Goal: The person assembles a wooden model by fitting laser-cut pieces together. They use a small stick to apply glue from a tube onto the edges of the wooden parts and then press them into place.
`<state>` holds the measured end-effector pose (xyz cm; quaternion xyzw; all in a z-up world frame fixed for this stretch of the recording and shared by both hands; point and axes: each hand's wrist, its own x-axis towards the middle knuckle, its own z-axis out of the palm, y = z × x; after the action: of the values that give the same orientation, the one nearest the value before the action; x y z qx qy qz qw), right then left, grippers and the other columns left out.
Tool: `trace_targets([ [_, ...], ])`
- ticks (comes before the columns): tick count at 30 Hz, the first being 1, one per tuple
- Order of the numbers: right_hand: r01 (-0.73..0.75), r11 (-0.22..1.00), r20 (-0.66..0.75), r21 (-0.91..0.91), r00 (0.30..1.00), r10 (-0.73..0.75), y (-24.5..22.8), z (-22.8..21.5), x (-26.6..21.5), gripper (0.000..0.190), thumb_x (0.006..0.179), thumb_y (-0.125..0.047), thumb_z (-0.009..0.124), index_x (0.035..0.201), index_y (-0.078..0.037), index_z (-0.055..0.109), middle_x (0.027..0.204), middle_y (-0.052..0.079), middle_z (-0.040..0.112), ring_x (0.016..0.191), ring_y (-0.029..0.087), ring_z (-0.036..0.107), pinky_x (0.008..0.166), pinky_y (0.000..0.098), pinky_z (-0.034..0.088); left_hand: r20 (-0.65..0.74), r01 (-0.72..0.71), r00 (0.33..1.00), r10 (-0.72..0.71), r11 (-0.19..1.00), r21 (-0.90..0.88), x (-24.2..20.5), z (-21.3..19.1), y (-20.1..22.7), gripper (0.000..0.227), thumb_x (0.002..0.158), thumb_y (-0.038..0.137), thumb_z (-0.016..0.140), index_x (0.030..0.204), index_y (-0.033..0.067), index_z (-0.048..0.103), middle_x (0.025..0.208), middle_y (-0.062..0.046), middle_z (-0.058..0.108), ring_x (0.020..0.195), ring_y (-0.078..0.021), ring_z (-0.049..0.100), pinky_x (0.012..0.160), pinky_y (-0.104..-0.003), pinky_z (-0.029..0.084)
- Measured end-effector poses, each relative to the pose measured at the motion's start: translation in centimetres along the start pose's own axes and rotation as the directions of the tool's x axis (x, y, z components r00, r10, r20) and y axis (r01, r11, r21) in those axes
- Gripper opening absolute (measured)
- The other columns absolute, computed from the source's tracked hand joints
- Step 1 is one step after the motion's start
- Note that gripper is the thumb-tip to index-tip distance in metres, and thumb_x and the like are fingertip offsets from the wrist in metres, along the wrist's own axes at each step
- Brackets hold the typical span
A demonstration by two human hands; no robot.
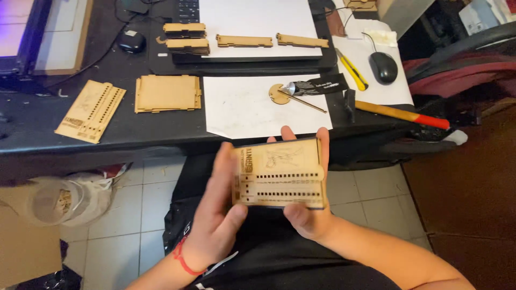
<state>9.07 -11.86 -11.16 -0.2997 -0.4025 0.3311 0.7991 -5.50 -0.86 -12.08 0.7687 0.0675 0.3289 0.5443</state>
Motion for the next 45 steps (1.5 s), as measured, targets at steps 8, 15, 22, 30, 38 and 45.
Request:
trace_targets([
  [8,-0.121,0.980,-0.237,0.155,0.959,0.156,1.6,-2.0,0.2,0.074,0.090,-0.004,0.072,0.151,-0.009,0.031,0.136,0.017,0.052,0.122,0.027,0.052,0.103,0.0425,0.048,-0.024,0.281,0.899,-0.438,0.616,-0.735,0.8,1.4,-2.9,0.087,0.086,0.012,0.068,0.158,0.0086,0.018,0.138,-0.012,0.055,0.123,-0.0186,0.053,0.107,-0.038,0.042],
  [15,-0.235,0.968,-0.368,0.088,0.895,0.251,3.5,-6.8,-1.0,0.048,0.095,-0.010,0.053,0.142,-0.009,0.047,0.126,0.022,0.065,0.102,0.039,0.070,0.077,0.0484,0.064,-0.190,0.210,0.932,-0.310,0.885,-0.415,2.4,-1.7,-4.5,0.059,0.099,0.011,0.049,0.154,0.0015,0.029,0.129,-0.025,0.061,0.116,-0.0264,0.057,0.096,-0.047,0.052],
  [22,-0.293,0.955,-0.264,-0.045,0.926,0.271,2.1,-5.2,-0.4,0.083,0.086,0.003,0.058,0.157,-0.018,0.020,0.130,0.023,0.061,0.108,0.037,0.068,0.079,0.0468,0.064,-0.224,0.246,0.941,-0.252,0.968,-0.057,4.0,-3.4,-3.6,0.045,0.104,0.030,0.039,0.142,0.0143,0.057,0.118,-0.014,0.069,0.112,-0.0237,0.062,0.099,-0.043,0.049],
  [30,-0.404,0.906,-0.352,0.124,0.836,0.420,0.6,-4.1,1.6,0.064,0.088,-0.026,0.067,0.146,-0.014,0.042,0.128,0.021,0.059,0.112,0.034,0.061,0.091,0.0503,0.053,0.215,-0.259,0.961,0.172,0.304,0.917,5.4,-3.2,-0.8,0.084,0.088,0.062,0.072,0.153,0.0217,0.037,0.156,-0.021,0.033,0.142,-0.0493,0.040,0.111,-0.065,0.035],
  [38,-0.322,0.940,-0.323,0.114,0.882,0.342,-1.2,-5.0,3.7,0.062,0.089,-0.028,0.067,0.145,-0.016,0.042,0.117,0.019,0.064,0.105,0.030,0.064,0.085,0.0442,0.055,0.430,-0.669,0.714,0.553,0.720,0.184,4.0,-5.0,3.3,0.037,0.101,0.039,0.049,0.091,0.0081,0.067,0.071,-0.001,0.054,0.063,-0.0237,0.054,0.102,-0.051,0.045],
  [45,-0.498,0.867,-0.253,-0.020,0.842,0.477,1.4,-0.8,2.4,0.050,0.089,-0.025,0.061,0.135,-0.008,0.054,0.116,0.016,0.066,0.090,0.022,0.063,0.078,0.0329,0.051,-0.181,-0.521,0.851,0.494,0.743,-0.421,1.9,3.1,-1.6,0.124,0.076,0.027,0.087,0.161,0.0273,-0.003,0.161,-0.032,-0.003,0.156,-0.0444,0.004,0.129,-0.064,0.012],
])
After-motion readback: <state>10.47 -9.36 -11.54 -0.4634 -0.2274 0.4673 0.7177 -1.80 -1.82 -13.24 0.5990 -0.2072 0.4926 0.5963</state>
